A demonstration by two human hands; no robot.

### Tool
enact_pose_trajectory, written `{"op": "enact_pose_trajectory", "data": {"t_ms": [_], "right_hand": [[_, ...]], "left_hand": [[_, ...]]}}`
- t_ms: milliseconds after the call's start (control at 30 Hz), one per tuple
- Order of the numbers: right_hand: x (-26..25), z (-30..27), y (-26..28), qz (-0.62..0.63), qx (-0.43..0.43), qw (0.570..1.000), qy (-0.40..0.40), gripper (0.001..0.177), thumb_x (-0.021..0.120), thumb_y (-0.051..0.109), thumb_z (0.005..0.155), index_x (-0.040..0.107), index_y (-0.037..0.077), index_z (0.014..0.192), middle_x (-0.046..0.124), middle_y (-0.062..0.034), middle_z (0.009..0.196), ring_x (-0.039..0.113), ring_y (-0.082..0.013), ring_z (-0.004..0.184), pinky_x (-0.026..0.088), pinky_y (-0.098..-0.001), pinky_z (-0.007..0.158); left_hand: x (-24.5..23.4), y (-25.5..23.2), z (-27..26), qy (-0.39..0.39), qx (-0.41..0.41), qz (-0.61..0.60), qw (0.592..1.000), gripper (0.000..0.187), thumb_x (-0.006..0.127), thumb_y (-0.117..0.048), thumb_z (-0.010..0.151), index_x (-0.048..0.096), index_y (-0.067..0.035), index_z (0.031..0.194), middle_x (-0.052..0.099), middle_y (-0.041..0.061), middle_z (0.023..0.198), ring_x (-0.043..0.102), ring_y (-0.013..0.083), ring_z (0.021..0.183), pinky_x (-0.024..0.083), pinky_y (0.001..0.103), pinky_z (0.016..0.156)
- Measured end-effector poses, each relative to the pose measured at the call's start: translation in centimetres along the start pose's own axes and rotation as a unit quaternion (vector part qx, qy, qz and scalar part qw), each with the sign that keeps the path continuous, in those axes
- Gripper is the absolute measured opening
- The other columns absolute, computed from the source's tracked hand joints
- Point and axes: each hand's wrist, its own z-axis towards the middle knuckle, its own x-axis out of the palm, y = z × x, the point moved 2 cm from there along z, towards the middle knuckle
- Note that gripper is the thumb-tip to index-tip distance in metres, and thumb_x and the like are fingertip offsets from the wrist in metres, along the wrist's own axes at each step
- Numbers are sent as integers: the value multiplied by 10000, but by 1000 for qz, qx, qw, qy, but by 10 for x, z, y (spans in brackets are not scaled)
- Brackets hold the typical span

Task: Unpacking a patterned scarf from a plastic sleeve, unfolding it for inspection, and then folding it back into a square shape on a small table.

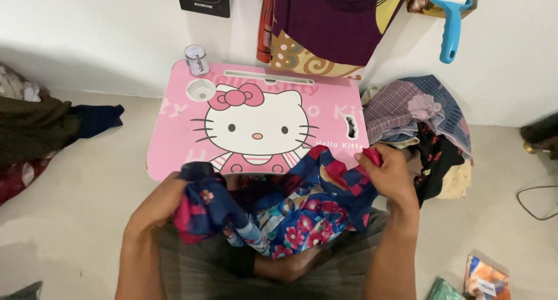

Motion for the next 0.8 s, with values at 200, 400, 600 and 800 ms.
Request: {"op": "enact_pose_trajectory", "data": {"t_ms": [200, 400, 600, 800], "right_hand": [[21, -17, 20, 103, -7, 990, -95, 151, 855, 206, 901, 768, 179, 780, 510, 27, 536, 436, -68, 555, 377, -226, 534], [63, -43, 35, 260, -22, 961, -93, 226, 761, 2, 897, 795, 75, 1108, 770, -73, 865, 609, -70, 750, 511, -230, 712], [70, -78, 60, 343, -58, 934, -80, 303, 689, -77, 903, 744, -11, 1193, 766, -104, 873, 624, -81, 774, 540, -242, 707], [69, -94, 89, 241, -202, 947, -66, 193, 668, -62, 897, 821, 16, 986, 756, -123, 877, 681, -184, 808, 557, -325, 759]], "left_hand": [[37, -12, -7, -13, 91, -164, 982, 246, 561, -65, 961, 635, 57, 1162, 616, 210, 1051, 595, 326, 970, 482, 418, 923], [93, -14, 14, 70, -75, -517, 850, 425, 659, -106, 913, 614, -9, 1323, 681, 230, 1020, 720, 409, 942, 583, 630, 847], [124, -24, 1, 95, -119, -674, 723, 208, 651, -39, 864, 661, -23, 1071, 682, 94, 825, 762, 340, 858, 593, 610, 859], [140, -19, -2, 66, 23, -607, 792, 592, 535, -2, 899, 571, -99, 1482, 708, 176, 927, 741, 297, 937, 624, 462, 884]]}}
